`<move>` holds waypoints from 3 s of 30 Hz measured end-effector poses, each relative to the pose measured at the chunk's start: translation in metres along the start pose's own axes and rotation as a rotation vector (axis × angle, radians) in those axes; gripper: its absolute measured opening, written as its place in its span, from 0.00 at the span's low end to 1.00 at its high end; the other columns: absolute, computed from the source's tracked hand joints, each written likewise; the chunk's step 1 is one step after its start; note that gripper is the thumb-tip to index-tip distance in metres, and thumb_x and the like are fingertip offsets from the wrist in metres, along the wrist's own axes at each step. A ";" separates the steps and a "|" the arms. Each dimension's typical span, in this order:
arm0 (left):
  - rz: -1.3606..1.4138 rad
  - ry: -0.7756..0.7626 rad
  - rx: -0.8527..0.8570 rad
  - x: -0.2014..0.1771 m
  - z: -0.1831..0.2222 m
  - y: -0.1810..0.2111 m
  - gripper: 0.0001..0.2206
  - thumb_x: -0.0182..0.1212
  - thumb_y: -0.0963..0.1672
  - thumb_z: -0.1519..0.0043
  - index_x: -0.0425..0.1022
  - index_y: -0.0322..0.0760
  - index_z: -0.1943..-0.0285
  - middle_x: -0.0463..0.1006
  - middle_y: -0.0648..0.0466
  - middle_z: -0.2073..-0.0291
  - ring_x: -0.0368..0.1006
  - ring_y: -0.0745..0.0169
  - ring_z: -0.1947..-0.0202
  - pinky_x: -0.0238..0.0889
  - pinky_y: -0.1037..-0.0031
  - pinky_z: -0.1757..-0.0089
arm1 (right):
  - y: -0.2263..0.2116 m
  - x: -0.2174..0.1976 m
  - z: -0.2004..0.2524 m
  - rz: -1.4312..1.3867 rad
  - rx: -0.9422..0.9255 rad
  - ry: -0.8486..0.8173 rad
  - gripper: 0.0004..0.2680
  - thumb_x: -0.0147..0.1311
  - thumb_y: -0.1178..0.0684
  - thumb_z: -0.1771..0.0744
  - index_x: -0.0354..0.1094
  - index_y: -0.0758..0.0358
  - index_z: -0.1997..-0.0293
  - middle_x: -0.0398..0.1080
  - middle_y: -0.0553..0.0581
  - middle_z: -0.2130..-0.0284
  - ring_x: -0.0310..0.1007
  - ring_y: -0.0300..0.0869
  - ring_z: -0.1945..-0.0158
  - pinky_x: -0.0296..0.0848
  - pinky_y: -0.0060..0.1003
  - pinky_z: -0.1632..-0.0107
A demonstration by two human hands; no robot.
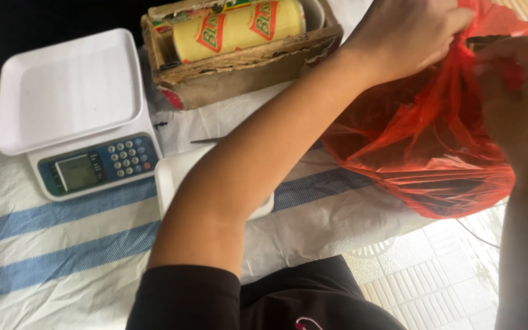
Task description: Opening a large plastic bag of green beans and carefully sorting them one by one into a white plastic tray.
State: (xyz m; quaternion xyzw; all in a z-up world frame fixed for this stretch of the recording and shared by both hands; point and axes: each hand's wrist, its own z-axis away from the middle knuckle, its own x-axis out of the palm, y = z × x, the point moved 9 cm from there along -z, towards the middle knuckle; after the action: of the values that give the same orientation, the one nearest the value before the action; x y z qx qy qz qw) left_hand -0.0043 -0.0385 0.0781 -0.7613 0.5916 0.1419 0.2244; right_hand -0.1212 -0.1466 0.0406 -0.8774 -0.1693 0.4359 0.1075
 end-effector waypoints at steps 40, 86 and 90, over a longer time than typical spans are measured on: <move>-0.095 -0.061 0.144 -0.212 0.020 0.063 0.14 0.52 0.51 0.29 0.73 0.39 0.53 0.60 0.55 0.72 0.63 0.56 0.76 0.62 0.63 0.72 | -0.150 0.052 0.008 -1.696 0.428 -0.331 0.28 0.47 0.36 0.30 0.48 0.63 0.23 0.67 0.57 0.40 0.75 0.45 0.52 0.81 0.47 0.55; 0.209 -0.411 -0.837 0.025 0.030 0.002 0.17 0.61 0.57 0.45 0.77 0.49 0.58 0.85 0.55 0.59 0.78 0.42 0.55 0.67 0.52 0.64 | 0.023 -0.042 0.008 -0.959 0.604 -0.214 0.26 0.40 0.63 0.34 0.57 0.59 0.23 0.63 0.57 0.50 0.72 0.46 0.52 0.79 0.44 0.36; 0.450 -0.201 -0.786 0.031 0.039 -0.002 0.13 0.58 0.55 0.41 0.79 0.52 0.57 0.86 0.60 0.60 0.84 0.59 0.60 0.73 0.67 0.65 | 0.057 -0.048 0.014 -0.694 0.663 -0.115 0.08 0.55 0.60 0.34 0.63 0.58 0.51 0.60 0.48 0.49 0.75 0.34 0.56 0.90 0.33 0.42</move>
State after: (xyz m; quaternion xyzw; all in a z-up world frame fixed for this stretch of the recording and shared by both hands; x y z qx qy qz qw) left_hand 0.0079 -0.0447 0.0301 -0.6239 0.6186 0.4736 -0.0614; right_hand -0.1477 -0.2173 0.0482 -0.6620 -0.3096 0.4525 0.5110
